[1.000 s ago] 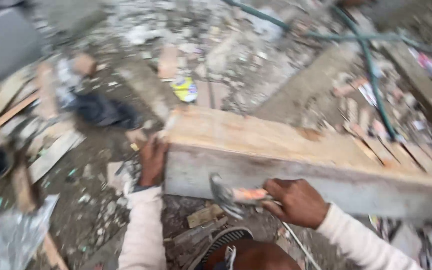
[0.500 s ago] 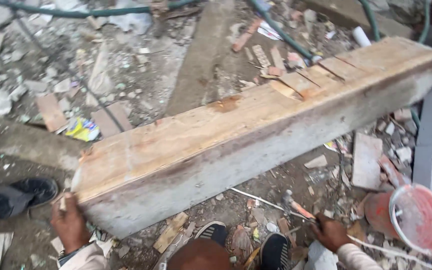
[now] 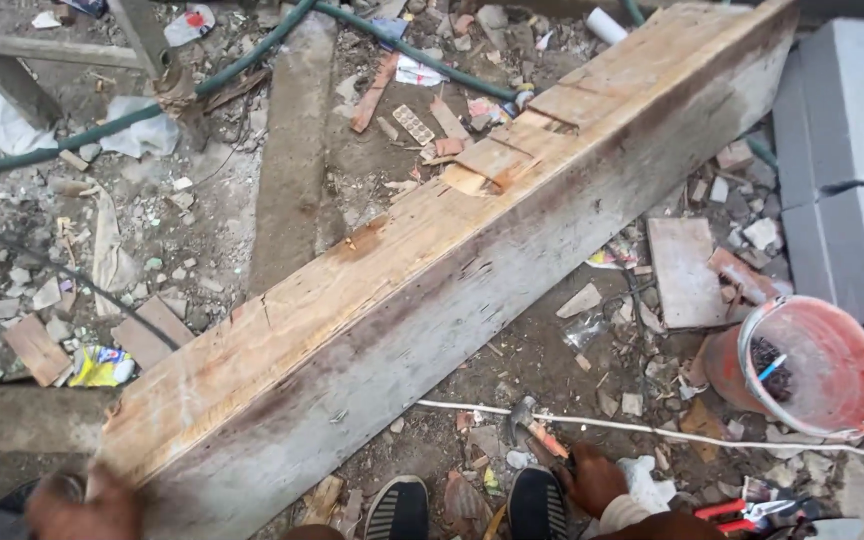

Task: The person removes nails from a wooden board with a hammer, retrieves nails from a bucket, and hammers the nails into wooden boards to assemble a wooden formwork.

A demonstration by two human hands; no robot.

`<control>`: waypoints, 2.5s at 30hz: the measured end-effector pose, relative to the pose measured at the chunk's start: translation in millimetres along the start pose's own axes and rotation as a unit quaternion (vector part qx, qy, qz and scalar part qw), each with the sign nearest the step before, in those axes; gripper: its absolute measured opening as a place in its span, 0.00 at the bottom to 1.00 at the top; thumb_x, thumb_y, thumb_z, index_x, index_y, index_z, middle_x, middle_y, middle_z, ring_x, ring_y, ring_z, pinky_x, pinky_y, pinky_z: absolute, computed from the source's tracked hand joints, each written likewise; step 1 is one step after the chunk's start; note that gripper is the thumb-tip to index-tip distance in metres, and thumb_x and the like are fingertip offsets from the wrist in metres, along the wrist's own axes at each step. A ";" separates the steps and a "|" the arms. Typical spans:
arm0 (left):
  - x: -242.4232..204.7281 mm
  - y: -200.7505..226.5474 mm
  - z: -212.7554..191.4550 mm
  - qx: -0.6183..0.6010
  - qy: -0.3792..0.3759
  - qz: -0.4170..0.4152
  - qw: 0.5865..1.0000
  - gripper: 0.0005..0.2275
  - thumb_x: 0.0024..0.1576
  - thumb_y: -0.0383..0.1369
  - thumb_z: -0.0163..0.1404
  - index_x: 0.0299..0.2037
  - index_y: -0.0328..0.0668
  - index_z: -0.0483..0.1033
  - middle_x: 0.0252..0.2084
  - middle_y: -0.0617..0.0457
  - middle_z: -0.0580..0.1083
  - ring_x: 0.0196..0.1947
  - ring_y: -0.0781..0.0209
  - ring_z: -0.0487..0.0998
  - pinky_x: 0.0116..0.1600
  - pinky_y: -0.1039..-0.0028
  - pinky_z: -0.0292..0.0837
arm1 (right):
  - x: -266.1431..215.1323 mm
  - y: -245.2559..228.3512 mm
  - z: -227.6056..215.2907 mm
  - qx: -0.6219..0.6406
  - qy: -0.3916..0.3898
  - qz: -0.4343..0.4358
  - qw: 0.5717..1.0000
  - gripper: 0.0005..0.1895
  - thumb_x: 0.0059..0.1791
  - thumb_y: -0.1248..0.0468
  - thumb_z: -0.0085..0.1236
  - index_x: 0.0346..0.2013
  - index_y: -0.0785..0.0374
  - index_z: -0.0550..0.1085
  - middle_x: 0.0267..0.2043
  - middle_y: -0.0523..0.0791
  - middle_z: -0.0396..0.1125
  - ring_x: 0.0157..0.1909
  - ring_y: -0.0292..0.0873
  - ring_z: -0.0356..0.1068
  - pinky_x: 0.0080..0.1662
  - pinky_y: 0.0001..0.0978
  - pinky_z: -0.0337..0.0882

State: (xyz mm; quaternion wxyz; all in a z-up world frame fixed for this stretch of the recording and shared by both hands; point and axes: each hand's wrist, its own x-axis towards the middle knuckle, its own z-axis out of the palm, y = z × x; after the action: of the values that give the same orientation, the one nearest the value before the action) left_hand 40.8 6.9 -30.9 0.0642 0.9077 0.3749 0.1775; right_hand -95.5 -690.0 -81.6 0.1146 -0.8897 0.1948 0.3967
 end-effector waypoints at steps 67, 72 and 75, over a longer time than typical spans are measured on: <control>161.2 211.5 16.1 0.087 -0.510 0.235 0.823 0.25 0.62 0.53 0.44 0.40 0.32 0.80 0.37 0.32 0.77 0.37 0.41 0.83 0.52 0.54 0.77 | -66.6 -215.1 -370.9 0.612 -0.001 -0.322 0.723 0.18 0.49 0.64 0.54 0.38 0.84 0.74 0.25 0.60 0.74 0.17 0.45 0.75 0.17 0.30 0.73; 159.0 209.3 12.9 0.059 -0.527 0.241 0.813 0.24 0.61 0.52 0.46 0.43 0.34 0.79 0.40 0.34 0.77 0.38 0.41 0.83 0.51 0.55 0.77 | -77.6 -212.4 -355.7 0.617 0.040 -0.253 0.744 0.18 0.48 0.64 0.54 0.39 0.83 0.73 0.26 0.59 0.74 0.16 0.45 0.74 0.17 0.31 0.73; 159.5 209.2 20.8 0.038 -0.527 0.244 0.813 0.23 0.60 0.51 0.47 0.45 0.34 0.78 0.42 0.35 0.77 0.39 0.42 0.83 0.50 0.55 0.78 | -72.8 -193.8 -348.1 0.615 0.073 -0.224 0.752 0.19 0.49 0.63 0.54 0.38 0.83 0.74 0.25 0.58 0.75 0.17 0.45 0.73 0.18 0.31 0.72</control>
State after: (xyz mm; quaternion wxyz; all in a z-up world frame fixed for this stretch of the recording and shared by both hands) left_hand 290.7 -29.2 45.7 0.1717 0.9255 0.0567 -0.3327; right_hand 175.1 -622.2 212.1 0.7085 -0.6713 0.1993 0.0880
